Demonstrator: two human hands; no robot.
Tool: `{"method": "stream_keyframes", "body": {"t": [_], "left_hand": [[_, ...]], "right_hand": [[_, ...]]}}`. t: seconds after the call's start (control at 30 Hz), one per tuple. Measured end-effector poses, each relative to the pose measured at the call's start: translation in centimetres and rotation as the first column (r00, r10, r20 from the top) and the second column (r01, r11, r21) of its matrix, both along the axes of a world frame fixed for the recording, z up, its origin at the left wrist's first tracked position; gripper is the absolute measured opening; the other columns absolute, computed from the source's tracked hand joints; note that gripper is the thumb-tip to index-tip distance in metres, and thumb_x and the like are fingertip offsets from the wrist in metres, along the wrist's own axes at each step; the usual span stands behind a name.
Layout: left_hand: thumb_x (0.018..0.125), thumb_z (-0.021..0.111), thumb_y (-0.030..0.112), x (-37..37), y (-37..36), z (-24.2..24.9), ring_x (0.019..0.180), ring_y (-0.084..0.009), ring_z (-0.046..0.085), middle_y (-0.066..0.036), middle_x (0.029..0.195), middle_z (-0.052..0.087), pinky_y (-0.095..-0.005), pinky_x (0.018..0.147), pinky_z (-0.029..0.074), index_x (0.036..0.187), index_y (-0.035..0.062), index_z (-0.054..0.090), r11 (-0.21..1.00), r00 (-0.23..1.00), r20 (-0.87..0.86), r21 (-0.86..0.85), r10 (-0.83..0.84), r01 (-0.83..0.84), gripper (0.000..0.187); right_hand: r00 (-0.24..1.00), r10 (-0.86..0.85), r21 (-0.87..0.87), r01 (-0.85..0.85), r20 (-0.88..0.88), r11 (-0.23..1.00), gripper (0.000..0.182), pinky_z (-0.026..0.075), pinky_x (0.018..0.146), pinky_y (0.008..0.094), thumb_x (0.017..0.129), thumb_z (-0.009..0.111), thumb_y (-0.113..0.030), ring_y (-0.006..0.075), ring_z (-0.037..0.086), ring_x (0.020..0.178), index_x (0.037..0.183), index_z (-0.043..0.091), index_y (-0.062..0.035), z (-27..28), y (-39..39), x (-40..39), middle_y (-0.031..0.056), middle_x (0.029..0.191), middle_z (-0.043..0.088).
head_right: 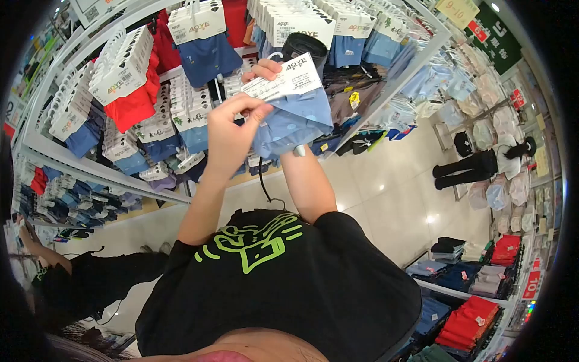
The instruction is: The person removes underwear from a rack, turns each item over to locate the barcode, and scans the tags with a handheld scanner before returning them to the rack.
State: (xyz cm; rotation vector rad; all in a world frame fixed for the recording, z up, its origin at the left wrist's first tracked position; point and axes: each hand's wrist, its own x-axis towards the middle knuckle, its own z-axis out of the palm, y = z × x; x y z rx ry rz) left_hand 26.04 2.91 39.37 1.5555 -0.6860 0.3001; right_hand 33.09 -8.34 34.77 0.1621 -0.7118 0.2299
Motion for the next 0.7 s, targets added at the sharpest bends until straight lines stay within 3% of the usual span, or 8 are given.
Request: {"method": "stream_keyframes", "body": {"t": [0.17,0.23,0.37,0.43,0.5,0.57,0.6,0.7], "left_hand": [[0.08,0.064,0.011,2.2,1.5,-0.5,0.059,-0.0035,0.045,0.001,0.063,0.055,-0.0201,0.054,0.037,0.073,-0.0027,0.062,0.984,0.948,-0.27,-0.099,-0.169,0.147,0.016],[0.083,0.062,0.014,3.1,1.7,-0.6,0.06,-0.0027,0.044,0.004,0.064,0.053,-0.0187,0.056,0.035,0.073,-0.0028,0.06,0.898,0.842,-0.367,-0.35,-0.395,0.269,0.02],[0.085,0.06,0.022,4.0,2.1,-0.8,0.062,-0.0032,0.046,0.002,0.07,0.057,-0.0187,0.06,0.037,0.084,-0.0036,0.062,0.859,0.79,-0.367,-0.355,-0.491,0.369,0.025],[0.086,0.058,0.022,3.7,2.0,-0.7,0.063,-0.0032,0.047,0.001,0.071,0.058,-0.0184,0.06,0.037,0.086,-0.0038,0.061,0.859,0.767,-0.403,-0.344,-0.5,0.379,0.026],[0.087,0.057,0.022,3.4,1.7,-0.5,0.063,-0.0032,0.047,0.0,0.073,0.059,-0.0181,0.059,0.037,0.088,-0.004,0.061,0.859,0.739,-0.445,-0.332,-0.506,0.389,0.026],[0.089,0.054,0.023,3.1,1.3,-0.3,0.062,-0.0031,0.047,-0.002,0.076,0.06,-0.0179,0.056,0.036,0.089,-0.0039,0.059,0.815,0.668,-0.473,-0.411,-0.574,0.41,0.028],[0.089,0.054,0.023,3.1,1.1,-0.7,0.062,-0.0031,0.047,-0.002,0.076,0.06,-0.0179,0.056,0.036,0.089,-0.0039,0.059,0.814,0.665,-0.475,-0.411,-0.576,0.411,0.028],[0.091,0.05,0.025,3.5,0.5,-1.5,0.065,-0.0042,0.048,-0.003,0.078,0.06,-0.0182,0.058,0.038,0.089,-0.0037,0.058,0.84,0.736,-0.415,-0.357,-0.534,0.408,0.03]], "right_hand": [[0.995,-0.042,0.01,0.043,-0.089,0.999,0.013,0.032,0.09,0.0284,0.087,0.043,-0.021,0.0095,0.045,0.075,0.081,0.045,-0.0098,0.4,0.9,-1.7,-0.0017,0.074,0.044],[0.993,0.089,0.033,-0.086,-0.083,0.996,0.013,0.032,0.09,0.0276,0.088,0.043,-0.021,0.0099,0.045,0.076,0.08,0.046,-0.0107,-0.2,0.9,-1.5,-0.002,0.074,0.043],[0.985,0.166,0.028,-0.167,0.042,0.986,0.011,0.032,0.09,0.0273,0.088,0.043,-0.018,0.0097,0.045,0.078,0.08,0.046,-0.0113,-0.2,0.6,-1.5,-0.0021,0.075,0.044],[0.99,0.139,0.062,-0.14,0.012,0.988,0.016,0.033,0.088,0.0274,0.088,0.043,-0.018,0.0105,0.044,0.078,0.076,0.047,-0.0101,-0.2,0.3,-1.9,-0.0016,0.076,0.044],[1.0,-0.024,0.04,0.025,-0.014,0.999,0.018,0.036,0.079,0.0238,0.084,0.044,-0.012,0.0107,0.044,0.074,0.068,0.049,-0.0079,-0.2,0.2,-2.5,0.0,0.076,0.046],[0.998,0.064,0.086,-0.063,-0.001,0.994,0.019,0.036,0.079,0.0249,0.086,0.045,-0.015,0.0113,0.043,0.075,0.069,0.05,-0.007,-0.4,0.2,-2.2,0.0002,0.077,0.045],[0.988,0.152,0.129,-0.153,0.02,0.98,0.021,0.037,0.08,0.0261,0.087,0.045,-0.017,0.0119,0.042,0.075,0.07,0.051,-0.0062,-0.5,0.2,-2.1,0.0005,0.078,0.044],[0.998,0.06,0.117,-0.057,-0.021,0.992,0.02,0.037,0.076,0.0247,0.086,0.046,-0.015,0.011,0.041,0.074,0.069,0.051,-0.0062,-0.3,0.4,-2.6,0.0008,0.078,0.044]]}}
